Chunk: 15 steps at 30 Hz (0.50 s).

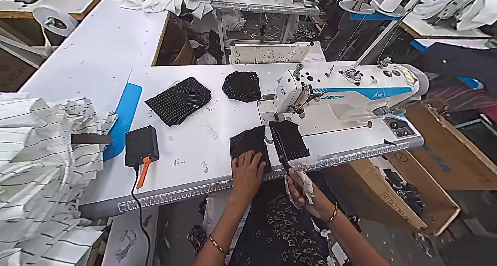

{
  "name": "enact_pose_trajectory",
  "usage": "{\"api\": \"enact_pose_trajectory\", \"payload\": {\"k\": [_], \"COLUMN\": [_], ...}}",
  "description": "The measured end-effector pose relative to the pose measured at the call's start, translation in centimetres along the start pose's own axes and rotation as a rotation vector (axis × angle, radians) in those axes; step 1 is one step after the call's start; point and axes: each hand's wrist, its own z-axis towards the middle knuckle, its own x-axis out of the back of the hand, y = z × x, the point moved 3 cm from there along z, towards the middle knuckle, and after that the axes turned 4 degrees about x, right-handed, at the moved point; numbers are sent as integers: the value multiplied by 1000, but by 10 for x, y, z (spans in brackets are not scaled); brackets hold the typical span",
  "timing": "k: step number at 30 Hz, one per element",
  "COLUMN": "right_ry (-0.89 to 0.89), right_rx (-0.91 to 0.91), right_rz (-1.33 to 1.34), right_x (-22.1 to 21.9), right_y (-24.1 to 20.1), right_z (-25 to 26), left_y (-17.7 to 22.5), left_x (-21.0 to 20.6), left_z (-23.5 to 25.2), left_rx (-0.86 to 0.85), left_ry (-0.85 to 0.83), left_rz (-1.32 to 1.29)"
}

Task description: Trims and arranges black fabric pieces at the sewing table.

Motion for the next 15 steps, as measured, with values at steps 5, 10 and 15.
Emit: {"api": "enact_pose_trajectory", "payload": {"k": [5,10,15], "right_ry": [86,94,40], "right_rx": [0,32,7], "right_rz": [-27,-13,-21], "right_x": [15,12,6], "right_y": [22,40,51], "right_z": [-27,-49,-55], "left_y": [-28,-18,11], "left_x": [23,30,23], "left_z": [3,17,66], "left_rx": [50,-148,-328], "left_ry": [-31,107,-498], "left_rz": [-7,-23,39]}}
